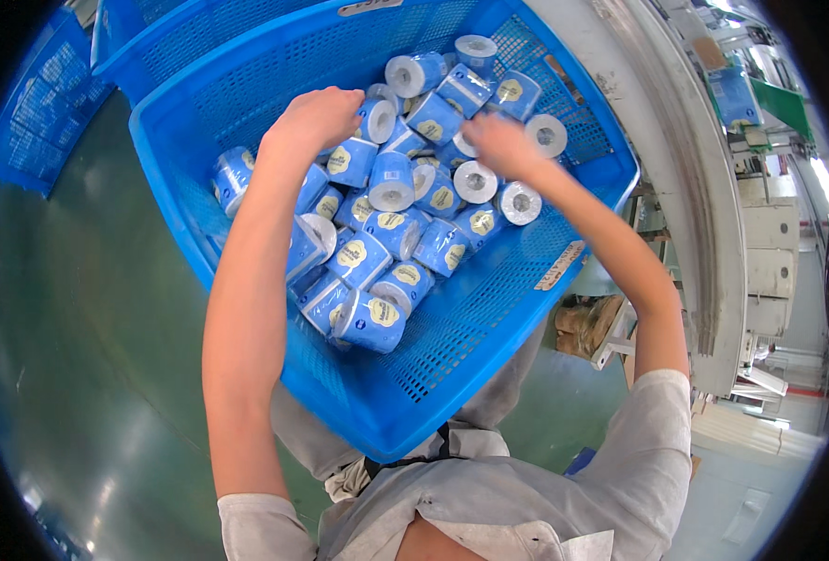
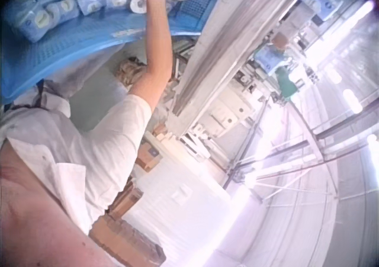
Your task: The person picks up rolls of blue-labeled paper products from a large blue bin and places them onto a moving conveyor belt one by one.
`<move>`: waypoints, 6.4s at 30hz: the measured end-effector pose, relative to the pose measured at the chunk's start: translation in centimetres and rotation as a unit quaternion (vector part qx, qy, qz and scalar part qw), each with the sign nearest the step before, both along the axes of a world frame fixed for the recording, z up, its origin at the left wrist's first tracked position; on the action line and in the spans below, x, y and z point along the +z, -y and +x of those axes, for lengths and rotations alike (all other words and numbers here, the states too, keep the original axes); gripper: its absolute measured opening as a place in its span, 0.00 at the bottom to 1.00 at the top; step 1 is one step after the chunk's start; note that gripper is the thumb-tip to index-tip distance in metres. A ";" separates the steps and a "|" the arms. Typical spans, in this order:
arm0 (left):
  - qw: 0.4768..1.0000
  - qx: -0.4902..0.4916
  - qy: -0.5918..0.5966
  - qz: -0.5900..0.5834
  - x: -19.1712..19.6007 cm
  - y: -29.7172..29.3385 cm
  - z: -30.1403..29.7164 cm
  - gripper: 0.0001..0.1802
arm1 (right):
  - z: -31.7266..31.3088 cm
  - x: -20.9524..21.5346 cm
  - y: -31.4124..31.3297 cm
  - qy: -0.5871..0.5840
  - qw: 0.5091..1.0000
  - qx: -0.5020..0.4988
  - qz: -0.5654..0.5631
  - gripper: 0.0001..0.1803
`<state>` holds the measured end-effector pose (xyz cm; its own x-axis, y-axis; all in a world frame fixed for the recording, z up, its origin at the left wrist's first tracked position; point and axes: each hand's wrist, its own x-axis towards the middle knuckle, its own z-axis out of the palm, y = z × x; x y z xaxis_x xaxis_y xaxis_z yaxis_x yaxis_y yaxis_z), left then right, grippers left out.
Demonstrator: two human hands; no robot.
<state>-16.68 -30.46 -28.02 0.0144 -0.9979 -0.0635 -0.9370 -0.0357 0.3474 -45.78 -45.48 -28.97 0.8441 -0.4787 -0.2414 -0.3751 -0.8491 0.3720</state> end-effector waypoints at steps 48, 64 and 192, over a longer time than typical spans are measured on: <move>0.999 -0.009 0.012 0.036 0.3 1.0 -0.5 0.15 | -7.1 -10.1 9.8 -0.051 0.968 -0.242 0.032 0.52; 0.999 -0.032 -0.010 0.037 0.6 1.4 -0.3 0.19 | -10.6 37.9 8.4 0.418 0.858 -0.149 -0.257 0.47; 0.998 -0.057 -0.018 -0.009 -1.9 1.9 0.0 0.22 | -5.0 -5.1 8.3 0.103 0.974 -0.083 0.186 0.42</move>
<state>-16.65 -32.34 -29.90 -0.1020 -0.9938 -0.0436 -0.9213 0.0778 0.3809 -50.81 -53.77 -34.10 0.8113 -0.5242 -0.2588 -0.5527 -0.8321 -0.0472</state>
